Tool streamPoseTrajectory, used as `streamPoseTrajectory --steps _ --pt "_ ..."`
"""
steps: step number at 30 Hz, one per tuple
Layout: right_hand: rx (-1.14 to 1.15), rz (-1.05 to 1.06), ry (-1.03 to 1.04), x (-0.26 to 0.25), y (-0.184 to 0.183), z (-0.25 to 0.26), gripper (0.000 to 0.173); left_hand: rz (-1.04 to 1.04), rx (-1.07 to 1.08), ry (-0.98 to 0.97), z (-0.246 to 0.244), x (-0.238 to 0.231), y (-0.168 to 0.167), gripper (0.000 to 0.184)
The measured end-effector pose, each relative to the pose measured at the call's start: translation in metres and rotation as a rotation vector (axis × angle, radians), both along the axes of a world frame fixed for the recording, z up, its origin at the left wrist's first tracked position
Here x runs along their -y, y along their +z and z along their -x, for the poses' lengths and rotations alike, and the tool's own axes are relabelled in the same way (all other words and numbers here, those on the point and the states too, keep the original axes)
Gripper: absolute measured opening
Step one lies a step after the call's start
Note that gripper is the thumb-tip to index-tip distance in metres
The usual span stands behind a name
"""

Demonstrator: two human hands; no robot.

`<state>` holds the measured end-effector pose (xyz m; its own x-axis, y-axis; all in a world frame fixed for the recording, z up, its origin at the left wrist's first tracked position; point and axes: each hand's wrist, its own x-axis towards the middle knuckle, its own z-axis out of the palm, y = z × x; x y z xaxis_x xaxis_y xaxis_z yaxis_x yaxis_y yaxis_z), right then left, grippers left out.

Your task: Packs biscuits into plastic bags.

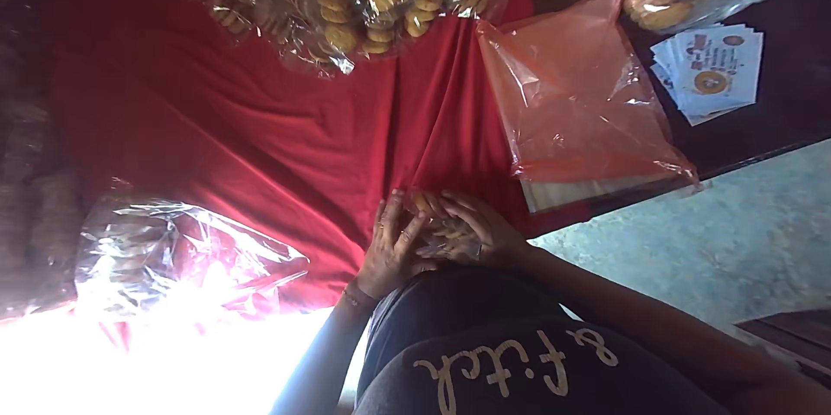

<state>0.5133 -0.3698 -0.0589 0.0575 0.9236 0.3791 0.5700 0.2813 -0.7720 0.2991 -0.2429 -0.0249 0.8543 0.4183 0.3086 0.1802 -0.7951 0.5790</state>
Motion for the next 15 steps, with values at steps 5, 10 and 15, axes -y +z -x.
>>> streamPoseTrajectory --steps 5,10,15 --pt "-0.126 -0.010 0.010 -0.020 0.020 -0.014 0.075 0.158 0.167 0.013 -0.036 -0.011 0.007 0.061" --pt "0.048 -0.010 -0.087 -0.031 0.003 -0.019 0.066 0.157 -0.086 -0.124 -0.049 -0.044 0.012 0.064" --pt "0.013 -0.087 -0.151 -0.034 -0.008 -0.013 0.052 0.525 -0.018 0.465 -0.081 -0.157 0.070 0.033"
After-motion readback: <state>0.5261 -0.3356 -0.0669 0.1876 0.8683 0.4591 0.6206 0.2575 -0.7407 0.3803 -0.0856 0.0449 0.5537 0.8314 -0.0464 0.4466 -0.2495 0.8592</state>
